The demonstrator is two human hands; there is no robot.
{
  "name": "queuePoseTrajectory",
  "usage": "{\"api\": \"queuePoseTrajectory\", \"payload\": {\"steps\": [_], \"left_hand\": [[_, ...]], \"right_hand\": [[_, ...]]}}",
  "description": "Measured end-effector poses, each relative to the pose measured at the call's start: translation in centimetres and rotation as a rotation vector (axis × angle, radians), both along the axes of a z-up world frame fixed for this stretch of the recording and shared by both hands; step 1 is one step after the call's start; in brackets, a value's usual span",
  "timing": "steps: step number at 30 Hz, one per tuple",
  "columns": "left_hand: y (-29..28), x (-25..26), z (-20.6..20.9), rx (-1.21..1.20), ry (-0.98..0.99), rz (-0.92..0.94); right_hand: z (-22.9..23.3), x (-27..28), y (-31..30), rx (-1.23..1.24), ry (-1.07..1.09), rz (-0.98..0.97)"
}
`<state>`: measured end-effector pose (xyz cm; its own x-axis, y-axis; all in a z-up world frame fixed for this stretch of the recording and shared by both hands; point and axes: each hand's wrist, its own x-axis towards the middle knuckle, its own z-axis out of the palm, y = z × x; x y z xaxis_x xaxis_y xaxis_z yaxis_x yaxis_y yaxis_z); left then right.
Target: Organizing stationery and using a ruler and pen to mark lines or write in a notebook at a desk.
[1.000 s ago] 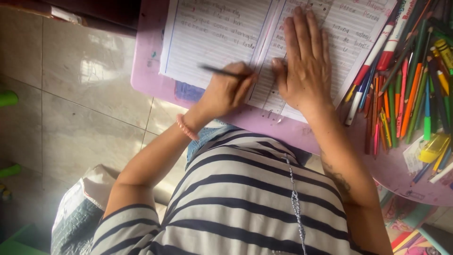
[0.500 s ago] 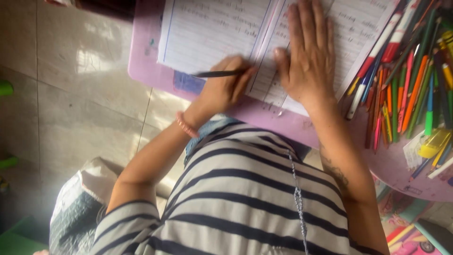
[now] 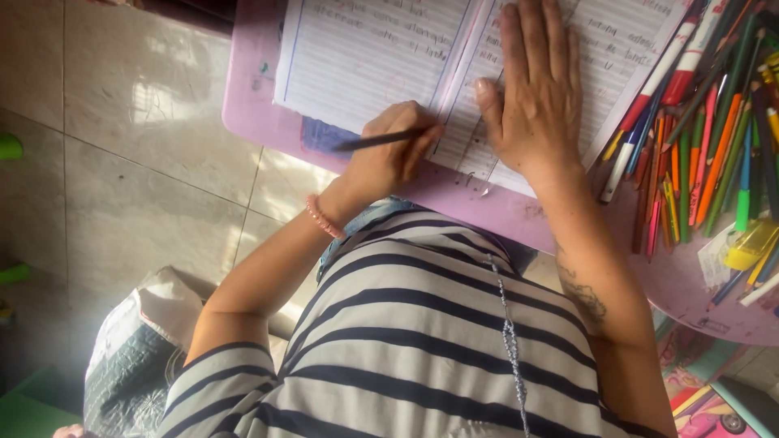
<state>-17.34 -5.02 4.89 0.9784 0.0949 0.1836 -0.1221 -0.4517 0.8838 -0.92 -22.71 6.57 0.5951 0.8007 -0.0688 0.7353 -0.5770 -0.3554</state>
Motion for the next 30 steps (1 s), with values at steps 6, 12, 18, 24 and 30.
{"api": "queuePoseTrajectory", "payload": {"steps": [6, 12, 18, 24, 30], "left_hand": [[1.4, -1.1, -1.1, -0.011, -0.097, -0.065], [3.2, 1.3, 0.0, -0.873, -0.003, 0.244], [1.3, 6.8, 0.2, -0.803, 0.031, 0.265], [-6.2, 15.7, 5.9, -0.124, 0.162, -0.156], [-14.4, 22.2, 5.6, 0.514, 0.200, -0.366]], "right_hand": [[0.6, 0.6, 0.7, 0.068, 0.008, -0.040], [0.5, -2.1, -1.1, -0.077, -0.013, 0.007], [-0.5, -6.4, -4.2, 0.143, 0.093, 0.407], [-0.4, -7.3, -5.8, 0.397, 0.054, 0.328], [-0.9, -7.8, -7.1, 0.326, 0.040, 0.153]]}}
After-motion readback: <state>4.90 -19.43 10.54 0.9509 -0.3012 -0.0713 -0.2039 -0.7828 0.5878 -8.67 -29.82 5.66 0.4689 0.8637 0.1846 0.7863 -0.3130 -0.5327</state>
